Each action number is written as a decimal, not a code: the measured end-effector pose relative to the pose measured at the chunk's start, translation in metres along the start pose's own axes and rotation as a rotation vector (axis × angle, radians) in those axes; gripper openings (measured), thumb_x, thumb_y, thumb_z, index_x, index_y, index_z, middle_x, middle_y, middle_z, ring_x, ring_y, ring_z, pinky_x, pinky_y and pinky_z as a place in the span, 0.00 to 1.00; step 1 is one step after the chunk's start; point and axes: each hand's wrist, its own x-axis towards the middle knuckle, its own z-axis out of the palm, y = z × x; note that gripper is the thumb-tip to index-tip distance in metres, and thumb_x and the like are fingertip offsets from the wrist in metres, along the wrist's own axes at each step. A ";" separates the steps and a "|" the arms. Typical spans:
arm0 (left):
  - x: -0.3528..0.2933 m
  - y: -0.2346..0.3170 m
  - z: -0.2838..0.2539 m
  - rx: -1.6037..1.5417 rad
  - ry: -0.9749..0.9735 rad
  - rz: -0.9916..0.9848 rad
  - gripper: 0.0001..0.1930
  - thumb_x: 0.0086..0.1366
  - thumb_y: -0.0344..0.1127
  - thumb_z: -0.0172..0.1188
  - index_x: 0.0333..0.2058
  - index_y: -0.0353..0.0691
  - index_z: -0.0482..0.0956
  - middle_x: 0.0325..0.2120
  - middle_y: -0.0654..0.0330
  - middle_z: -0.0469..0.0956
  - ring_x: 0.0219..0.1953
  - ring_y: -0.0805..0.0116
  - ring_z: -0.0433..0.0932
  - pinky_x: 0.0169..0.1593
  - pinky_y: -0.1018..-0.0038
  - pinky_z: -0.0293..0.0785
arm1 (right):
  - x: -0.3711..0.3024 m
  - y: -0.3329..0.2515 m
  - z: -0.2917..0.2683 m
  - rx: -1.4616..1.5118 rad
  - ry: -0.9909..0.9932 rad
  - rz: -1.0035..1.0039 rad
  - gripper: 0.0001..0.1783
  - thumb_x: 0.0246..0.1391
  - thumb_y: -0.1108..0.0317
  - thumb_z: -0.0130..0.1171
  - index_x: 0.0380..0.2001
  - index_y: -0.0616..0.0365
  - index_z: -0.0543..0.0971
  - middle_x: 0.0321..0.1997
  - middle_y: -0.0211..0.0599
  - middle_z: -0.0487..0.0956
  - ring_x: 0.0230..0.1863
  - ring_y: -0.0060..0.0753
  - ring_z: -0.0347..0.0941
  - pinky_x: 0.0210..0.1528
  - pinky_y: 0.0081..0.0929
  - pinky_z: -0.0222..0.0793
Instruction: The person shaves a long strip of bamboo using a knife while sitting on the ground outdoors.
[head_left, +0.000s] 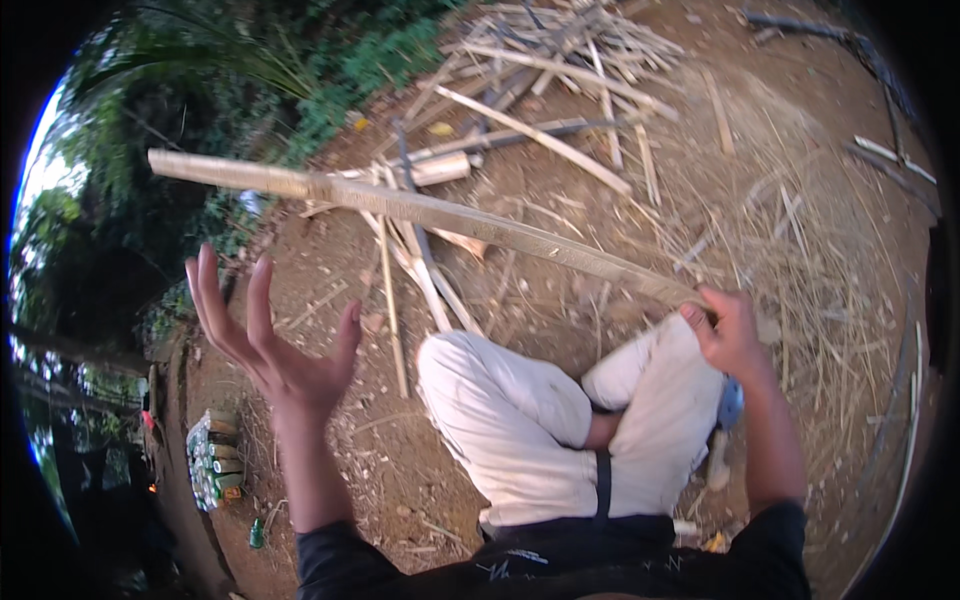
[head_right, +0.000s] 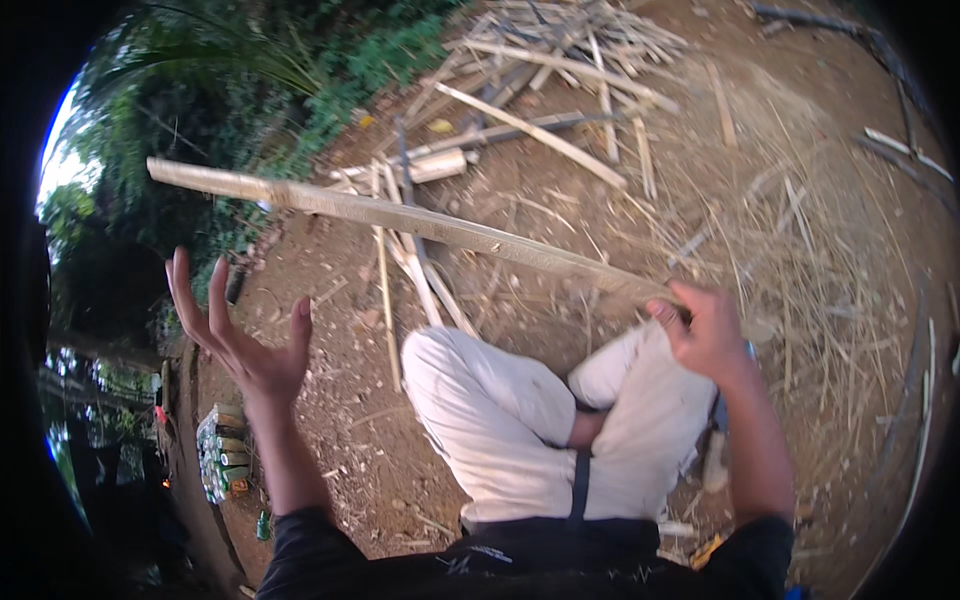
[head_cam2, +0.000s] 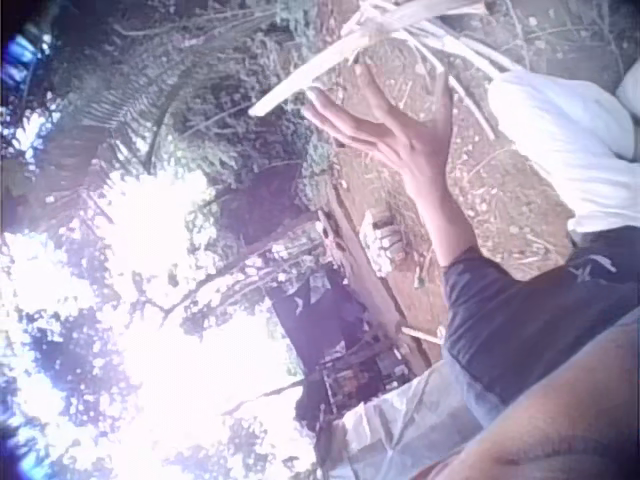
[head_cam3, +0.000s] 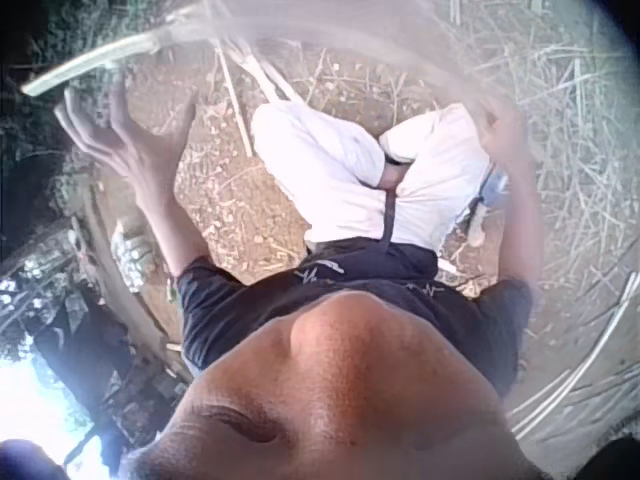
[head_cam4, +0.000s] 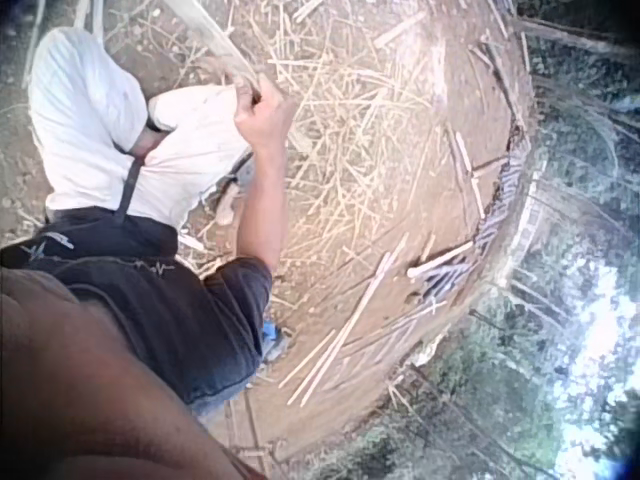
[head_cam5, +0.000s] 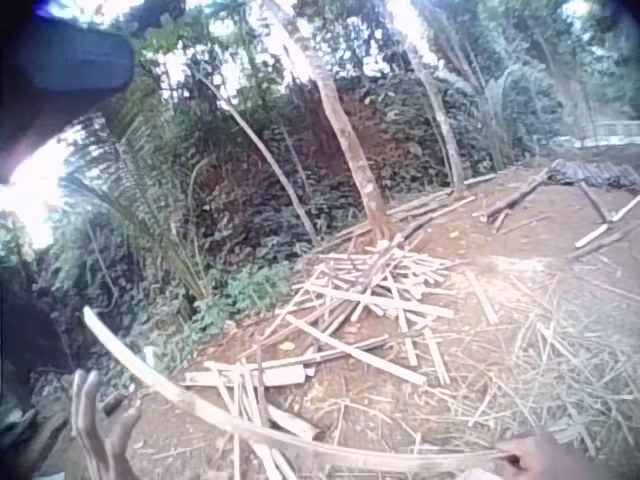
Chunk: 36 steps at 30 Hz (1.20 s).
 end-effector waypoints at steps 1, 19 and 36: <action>0.000 -0.004 0.004 0.005 -0.135 0.083 0.45 0.53 0.53 0.71 0.65 0.47 0.59 0.68 0.47 0.51 0.70 0.42 0.49 0.70 0.45 0.50 | -0.008 0.011 -0.016 -0.089 -0.052 -0.005 0.20 0.56 0.54 0.63 0.23 0.61 0.73 0.15 0.47 0.68 0.19 0.53 0.66 0.23 0.38 0.60; -0.172 0.120 0.031 -1.317 -2.407 -0.939 0.35 0.67 0.72 0.37 0.26 0.42 0.68 0.12 0.71 0.57 0.15 0.78 0.56 0.20 0.77 0.56 | -0.062 0.113 -0.088 -0.497 0.425 0.213 0.10 0.54 0.63 0.64 0.30 0.60 0.83 0.31 0.47 0.81 0.35 0.45 0.79 0.42 0.38 0.71; -0.142 0.276 0.065 -1.705 -2.426 -0.988 0.35 0.70 0.70 0.31 0.36 0.39 0.66 0.12 0.68 0.59 0.11 0.79 0.55 0.15 0.80 0.53 | -0.326 0.228 0.119 -0.631 0.034 1.179 0.34 0.49 0.57 0.66 0.57 0.61 0.68 0.49 0.56 0.76 0.53 0.58 0.72 0.57 0.48 0.66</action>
